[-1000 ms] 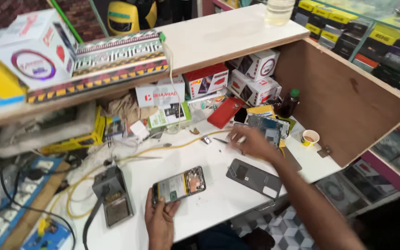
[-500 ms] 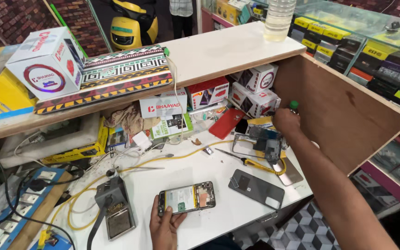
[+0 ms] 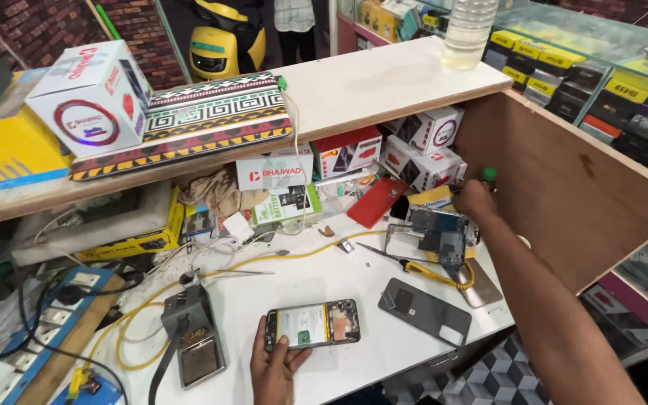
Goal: The person disassembles an Oppo smartphone, removes the back cover, and detaches the battery. They then remove the motherboard and place it on the table. The person handles the phone and its internal components throughout the process.
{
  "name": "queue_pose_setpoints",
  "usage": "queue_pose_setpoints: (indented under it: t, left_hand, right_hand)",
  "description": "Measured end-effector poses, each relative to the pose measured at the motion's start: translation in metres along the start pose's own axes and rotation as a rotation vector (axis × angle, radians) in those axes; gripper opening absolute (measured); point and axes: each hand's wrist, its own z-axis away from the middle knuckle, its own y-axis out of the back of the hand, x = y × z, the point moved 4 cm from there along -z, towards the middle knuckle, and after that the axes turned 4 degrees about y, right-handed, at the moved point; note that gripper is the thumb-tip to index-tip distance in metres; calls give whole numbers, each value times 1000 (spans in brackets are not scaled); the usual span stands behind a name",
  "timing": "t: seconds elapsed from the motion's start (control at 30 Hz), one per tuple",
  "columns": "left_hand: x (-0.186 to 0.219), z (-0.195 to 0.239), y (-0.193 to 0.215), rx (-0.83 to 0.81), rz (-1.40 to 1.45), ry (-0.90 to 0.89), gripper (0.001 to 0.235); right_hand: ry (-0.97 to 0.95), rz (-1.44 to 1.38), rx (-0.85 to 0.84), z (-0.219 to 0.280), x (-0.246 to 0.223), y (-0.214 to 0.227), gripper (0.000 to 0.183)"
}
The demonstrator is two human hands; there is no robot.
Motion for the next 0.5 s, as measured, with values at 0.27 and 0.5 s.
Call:
queue_pose_setpoints:
  t: [0.27, 0.5]
  left_hand:
    - [4, -1, -5, -40, -3, -5, 72]
    - [12, 11, -14, -20, -19, -20, 71]
  right_hand:
    - [70, -258, 181, 20, -29, 34, 22]
    - [534, -231, 764, 35, -66, 78, 12]
